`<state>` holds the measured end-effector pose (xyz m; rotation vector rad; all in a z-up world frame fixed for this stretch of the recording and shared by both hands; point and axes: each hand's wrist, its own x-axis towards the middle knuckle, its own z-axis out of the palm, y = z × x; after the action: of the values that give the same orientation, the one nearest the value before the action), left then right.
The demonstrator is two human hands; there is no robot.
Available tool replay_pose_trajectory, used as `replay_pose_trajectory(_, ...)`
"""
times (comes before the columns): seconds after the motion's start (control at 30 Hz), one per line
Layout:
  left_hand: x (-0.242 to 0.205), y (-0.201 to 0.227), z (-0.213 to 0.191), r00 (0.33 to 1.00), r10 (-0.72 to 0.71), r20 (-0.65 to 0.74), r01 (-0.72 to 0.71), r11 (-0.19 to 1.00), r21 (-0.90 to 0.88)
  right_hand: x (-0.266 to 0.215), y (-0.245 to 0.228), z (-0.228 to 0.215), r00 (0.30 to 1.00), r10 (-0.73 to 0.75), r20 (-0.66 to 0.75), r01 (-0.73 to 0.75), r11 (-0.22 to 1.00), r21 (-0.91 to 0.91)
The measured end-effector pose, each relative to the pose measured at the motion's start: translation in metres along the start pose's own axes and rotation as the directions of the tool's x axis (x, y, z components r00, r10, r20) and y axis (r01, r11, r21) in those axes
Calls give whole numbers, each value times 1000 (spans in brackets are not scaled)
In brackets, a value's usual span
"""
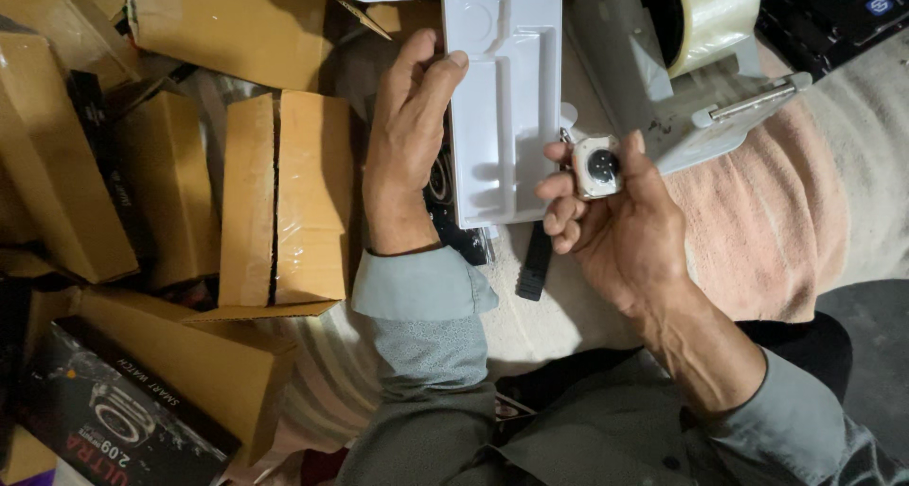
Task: The person unpacks smartwatch boxes, removes the watches and accessories, then repacks them into new boxes and seals them with tape. The process is repeated for multiple units, including watches with different strap colors.
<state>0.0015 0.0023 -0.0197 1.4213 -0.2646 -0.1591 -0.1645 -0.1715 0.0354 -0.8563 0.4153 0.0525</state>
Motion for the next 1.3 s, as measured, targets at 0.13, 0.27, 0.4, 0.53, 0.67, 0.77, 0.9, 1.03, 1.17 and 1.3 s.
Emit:
replay_pose_trajectory(0.13,1,4,2,996,-36,-80,38,999,32,1,0,-2,1000,-3,6,3,994,111)
replay_pose_trajectory(0.27,1,14,5,996,-74,-56,76,996,37,0,1,-9,998,-9,57,-5,972,234)
replay_pose_trajectory(0.4,-1,23,4,997,-75,10,74,997,33,0,4,-15,983,-21,181,-51,921,385)
replay_pose_trajectory(0.53,-2,25,6,995,-101,12,101,994,-45,-3,6,-17,979,-3,202,-74,926,370)
replay_pose_trajectory(0.67,-2,26,8,995,-59,-78,66,994,83,-5,1,-13,948,29,317,-164,898,407)
replay_pose_trajectory(0.77,-3,25,8,994,-104,-28,103,994,-29,-7,-1,-9,939,73,336,-224,872,434)
replay_pose_trajectory(0.9,0,26,5,995,-95,22,95,995,-23,-9,-4,-4,962,56,266,-176,874,452)
replay_pose_trajectory(1.03,0,27,5,995,-101,-9,102,994,43,-10,-11,2,961,-49,272,-60,924,377)
replay_pose_trajectory(1.17,1,28,8,996,-89,-5,88,996,-29,-13,-15,7,972,-91,215,46,978,205)
replay_pose_trajectory(1.3,0,28,8,990,-121,-65,124,991,44,-14,-11,5,931,-156,330,133,987,90)
